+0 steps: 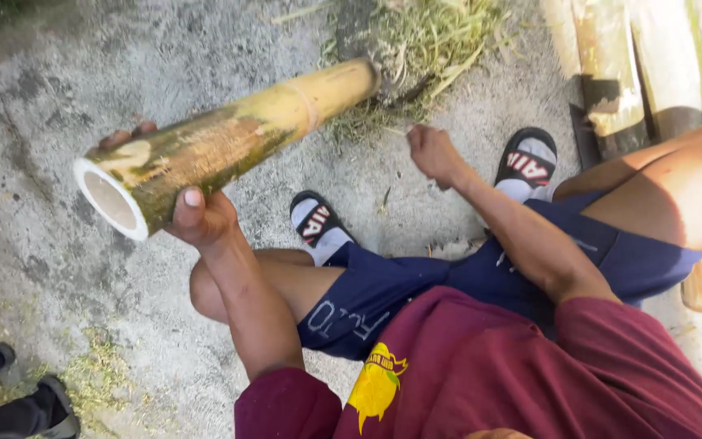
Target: The recorder is using a knife to strip the outer layer of a bamboo pole.
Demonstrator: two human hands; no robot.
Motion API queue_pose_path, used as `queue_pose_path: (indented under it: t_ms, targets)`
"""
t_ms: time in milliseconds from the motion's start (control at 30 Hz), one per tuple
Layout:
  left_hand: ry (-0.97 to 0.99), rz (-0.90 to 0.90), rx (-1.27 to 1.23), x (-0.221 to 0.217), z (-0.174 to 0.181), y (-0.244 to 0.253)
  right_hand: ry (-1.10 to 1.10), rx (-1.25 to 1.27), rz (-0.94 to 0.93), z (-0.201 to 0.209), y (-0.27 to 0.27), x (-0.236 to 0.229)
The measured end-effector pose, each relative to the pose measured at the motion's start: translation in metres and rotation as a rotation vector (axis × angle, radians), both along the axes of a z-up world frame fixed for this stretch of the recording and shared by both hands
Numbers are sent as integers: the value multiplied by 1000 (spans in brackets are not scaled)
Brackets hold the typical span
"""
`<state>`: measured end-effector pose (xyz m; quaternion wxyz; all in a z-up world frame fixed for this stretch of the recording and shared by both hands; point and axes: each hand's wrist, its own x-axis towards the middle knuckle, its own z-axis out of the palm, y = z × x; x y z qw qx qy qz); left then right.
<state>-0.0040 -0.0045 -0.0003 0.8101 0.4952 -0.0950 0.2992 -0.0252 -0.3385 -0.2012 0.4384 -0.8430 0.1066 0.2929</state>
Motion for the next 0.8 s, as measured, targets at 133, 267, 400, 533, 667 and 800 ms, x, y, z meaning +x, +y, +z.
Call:
queue_pose_path:
  t_ms: [133,267,400,533,667,800]
  targets:
    - [36,6,13,-4,-9,5,-561,103,129,28,26,-8]
    - [-19,52,12,3,-6,1,-321,-3,-42,-48,4,-11]
    - [2,43,45,-2,-6,-1,-544,138,154,44,28,-17]
    - [-18,17,16,-3,-16,9,-38,147,-110,-36,9,0]
    - [-13,20,41,-4,-10,1,-356,89,40,15,19,-11]
    - [-3,49,37,0,-14,5,-437,43,138,-67,12,-13]
